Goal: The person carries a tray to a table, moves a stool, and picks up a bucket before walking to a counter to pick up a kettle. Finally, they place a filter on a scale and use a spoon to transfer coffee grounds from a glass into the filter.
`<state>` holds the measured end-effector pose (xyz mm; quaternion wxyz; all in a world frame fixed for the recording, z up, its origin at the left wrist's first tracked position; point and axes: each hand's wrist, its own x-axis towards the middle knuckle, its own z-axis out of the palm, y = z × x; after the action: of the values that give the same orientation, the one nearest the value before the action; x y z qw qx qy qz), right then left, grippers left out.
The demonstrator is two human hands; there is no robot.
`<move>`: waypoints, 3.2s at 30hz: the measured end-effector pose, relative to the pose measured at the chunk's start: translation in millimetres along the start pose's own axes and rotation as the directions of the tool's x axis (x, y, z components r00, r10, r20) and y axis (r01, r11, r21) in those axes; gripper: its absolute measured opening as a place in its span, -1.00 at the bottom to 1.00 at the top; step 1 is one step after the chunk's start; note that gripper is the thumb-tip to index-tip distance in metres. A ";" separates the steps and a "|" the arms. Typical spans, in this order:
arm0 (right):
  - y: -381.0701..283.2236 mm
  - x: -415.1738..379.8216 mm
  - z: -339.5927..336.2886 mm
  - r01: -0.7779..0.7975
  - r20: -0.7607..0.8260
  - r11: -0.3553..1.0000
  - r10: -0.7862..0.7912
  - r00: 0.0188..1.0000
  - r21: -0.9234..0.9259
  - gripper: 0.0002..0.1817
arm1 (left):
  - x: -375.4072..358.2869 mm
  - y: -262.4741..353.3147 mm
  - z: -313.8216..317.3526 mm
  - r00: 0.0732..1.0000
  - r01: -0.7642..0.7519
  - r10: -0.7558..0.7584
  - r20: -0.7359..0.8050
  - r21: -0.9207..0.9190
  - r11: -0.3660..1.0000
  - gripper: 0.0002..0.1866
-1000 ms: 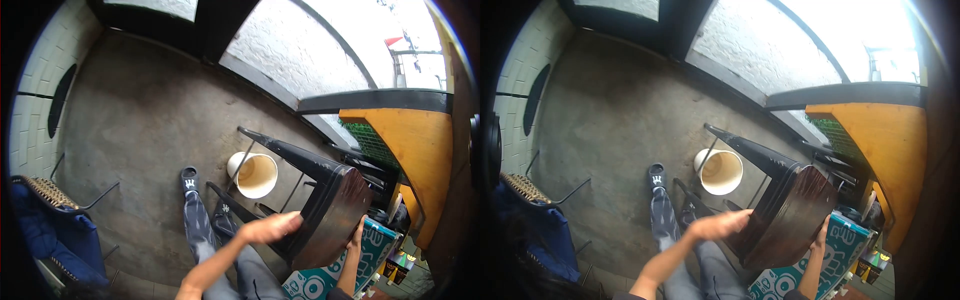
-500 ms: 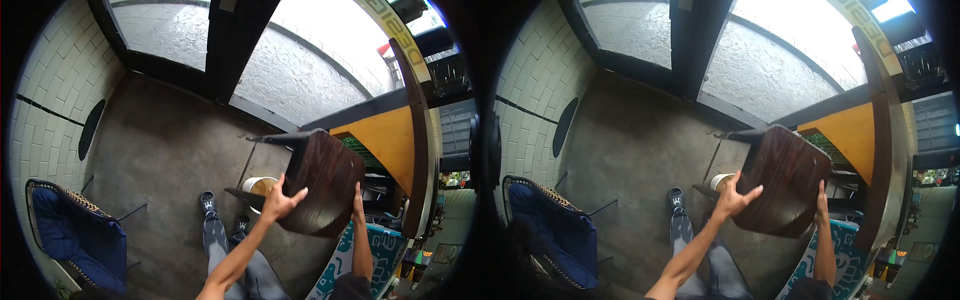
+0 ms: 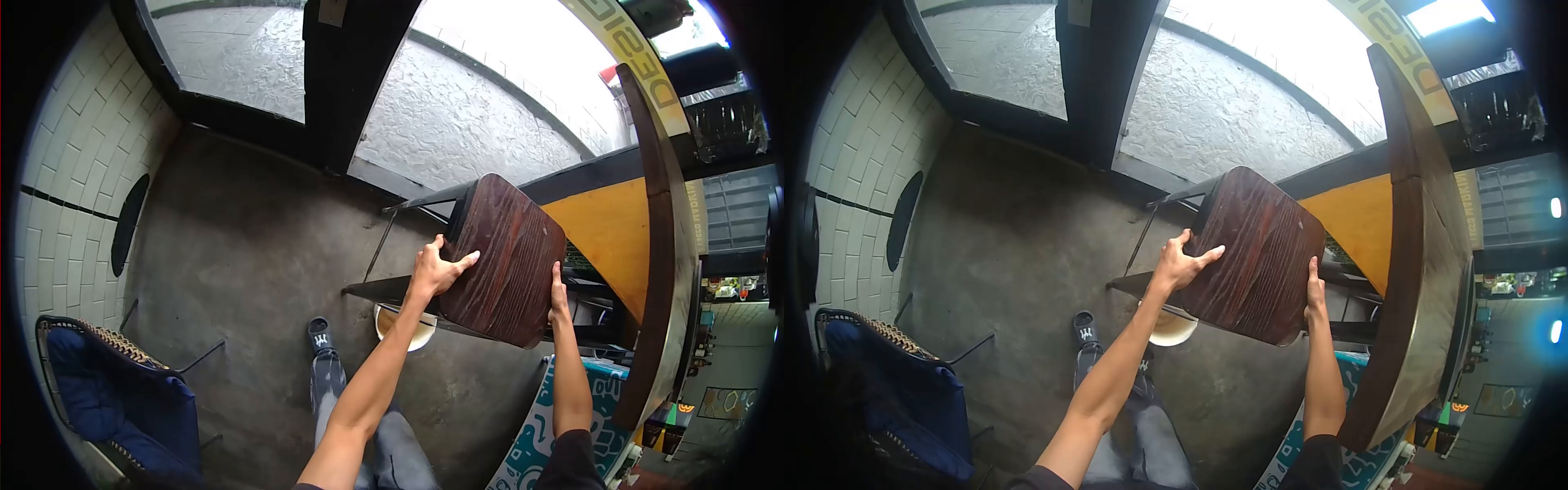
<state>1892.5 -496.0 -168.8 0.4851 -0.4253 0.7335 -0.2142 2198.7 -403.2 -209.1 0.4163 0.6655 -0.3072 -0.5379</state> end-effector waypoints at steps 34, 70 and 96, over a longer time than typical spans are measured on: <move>22.5 25.2 2.5 -0.002 -0.424 0.801 -0.315 0.849 -0.598 -0.23 | -7.2 -9.7 4.6 0.996 -0.046 0.065 0.063 -0.268 0.962 0.01; 59.3 31.3 -28.1 -0.070 -0.123 0.991 0.083 0.989 0.113 -0.24 | 4.0 -26.8 11.5 0.993 -0.108 0.118 0.001 -0.396 0.912 -0.11; 101.6 -43.7 22.7 0.494 -0.165 0.843 -0.529 0.832 -0.212 -0.51 | -13.8 -17.0 12.4 0.952 0.108 0.041 -0.304 0.456 0.884 -0.19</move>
<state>1877.9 -401.9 -229.5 0.2910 -0.6179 0.6558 -0.3217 2182.8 -386.3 -218.7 0.2767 0.8262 -0.3480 -0.3461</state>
